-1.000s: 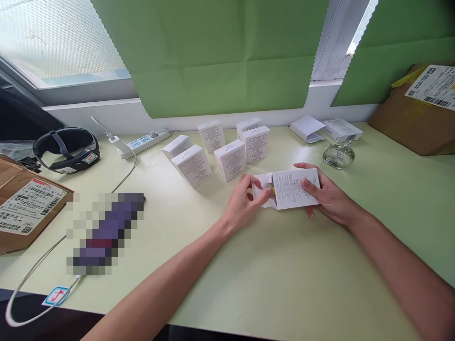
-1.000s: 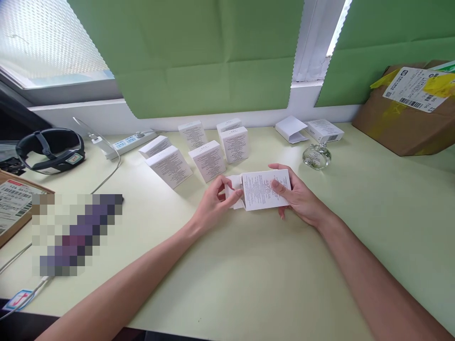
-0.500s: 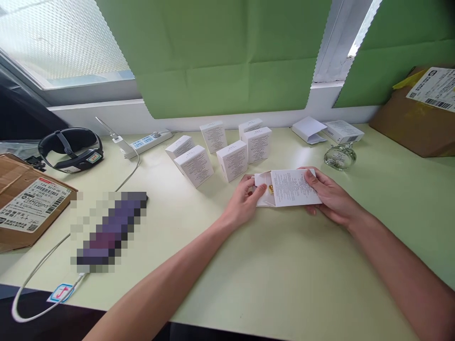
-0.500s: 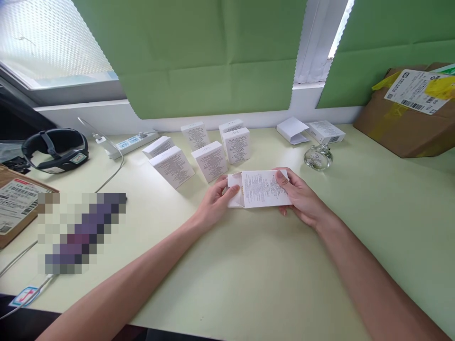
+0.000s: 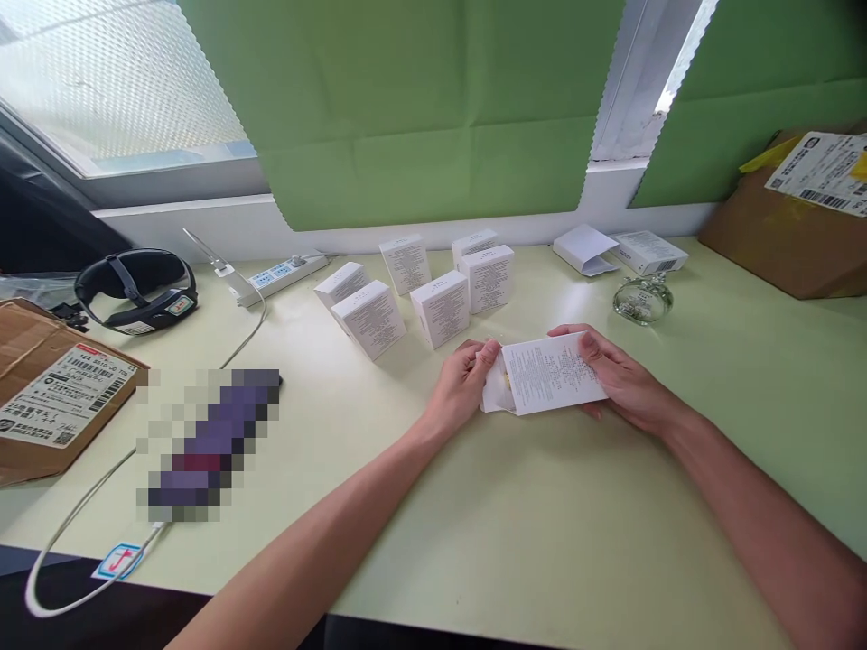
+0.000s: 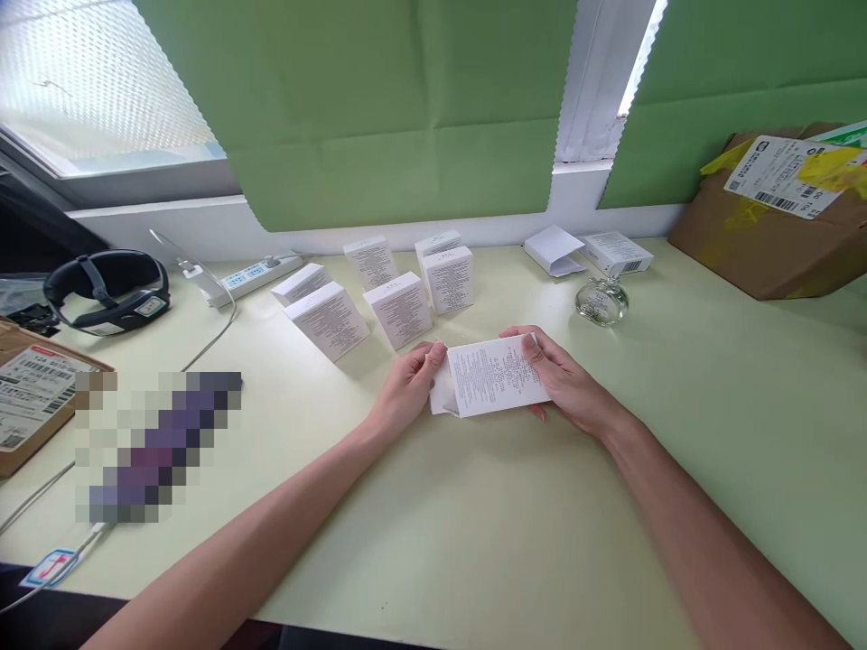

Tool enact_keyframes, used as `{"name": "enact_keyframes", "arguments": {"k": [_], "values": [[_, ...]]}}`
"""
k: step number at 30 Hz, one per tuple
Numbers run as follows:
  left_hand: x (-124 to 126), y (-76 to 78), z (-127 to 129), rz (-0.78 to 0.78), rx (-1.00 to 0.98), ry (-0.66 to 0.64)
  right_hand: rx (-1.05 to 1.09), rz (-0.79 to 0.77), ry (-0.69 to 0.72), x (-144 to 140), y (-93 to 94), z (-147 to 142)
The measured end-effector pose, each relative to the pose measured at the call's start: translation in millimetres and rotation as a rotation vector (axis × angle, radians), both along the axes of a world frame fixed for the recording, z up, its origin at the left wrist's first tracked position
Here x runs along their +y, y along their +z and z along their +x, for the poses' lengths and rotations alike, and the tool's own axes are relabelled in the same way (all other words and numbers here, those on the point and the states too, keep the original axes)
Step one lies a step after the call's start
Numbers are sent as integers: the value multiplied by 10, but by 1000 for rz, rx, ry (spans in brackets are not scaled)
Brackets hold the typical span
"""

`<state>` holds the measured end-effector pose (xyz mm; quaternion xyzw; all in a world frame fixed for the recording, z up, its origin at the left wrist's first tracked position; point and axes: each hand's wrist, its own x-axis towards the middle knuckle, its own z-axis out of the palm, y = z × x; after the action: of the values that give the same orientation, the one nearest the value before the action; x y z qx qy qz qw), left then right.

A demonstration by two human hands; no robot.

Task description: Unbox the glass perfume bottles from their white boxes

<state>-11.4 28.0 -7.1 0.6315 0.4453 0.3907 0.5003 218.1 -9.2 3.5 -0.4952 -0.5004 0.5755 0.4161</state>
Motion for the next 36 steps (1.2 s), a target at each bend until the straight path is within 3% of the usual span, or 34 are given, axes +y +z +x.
{"name": "enact_keyframes", "arguments": {"k": [5,11,20,23,27,29,32,36], "values": [[28,-24,-21,-96,-92,-25,36,-75,-48,12,36,-38],[24,-31,-38,-115,-118,-107,-116,-4,-224,31,-32,-103],[40,-35,-3,-181,-256,-24,-204,-96,-293,74,-22,-147],[42,-47,0,-202,-244,8,-385,18,-198,49,1,-68],[23,-30,2,-198,-166,-9,-817,451,73,34,-56,55],[3,2,3,-218,-140,-16,-915,584,165,45,-100,50],[-25,78,-4,-250,-89,-84,-951,603,138,58,-149,-29],[-47,186,-42,-162,90,-165,-1032,619,3,48,-187,-124]]}}
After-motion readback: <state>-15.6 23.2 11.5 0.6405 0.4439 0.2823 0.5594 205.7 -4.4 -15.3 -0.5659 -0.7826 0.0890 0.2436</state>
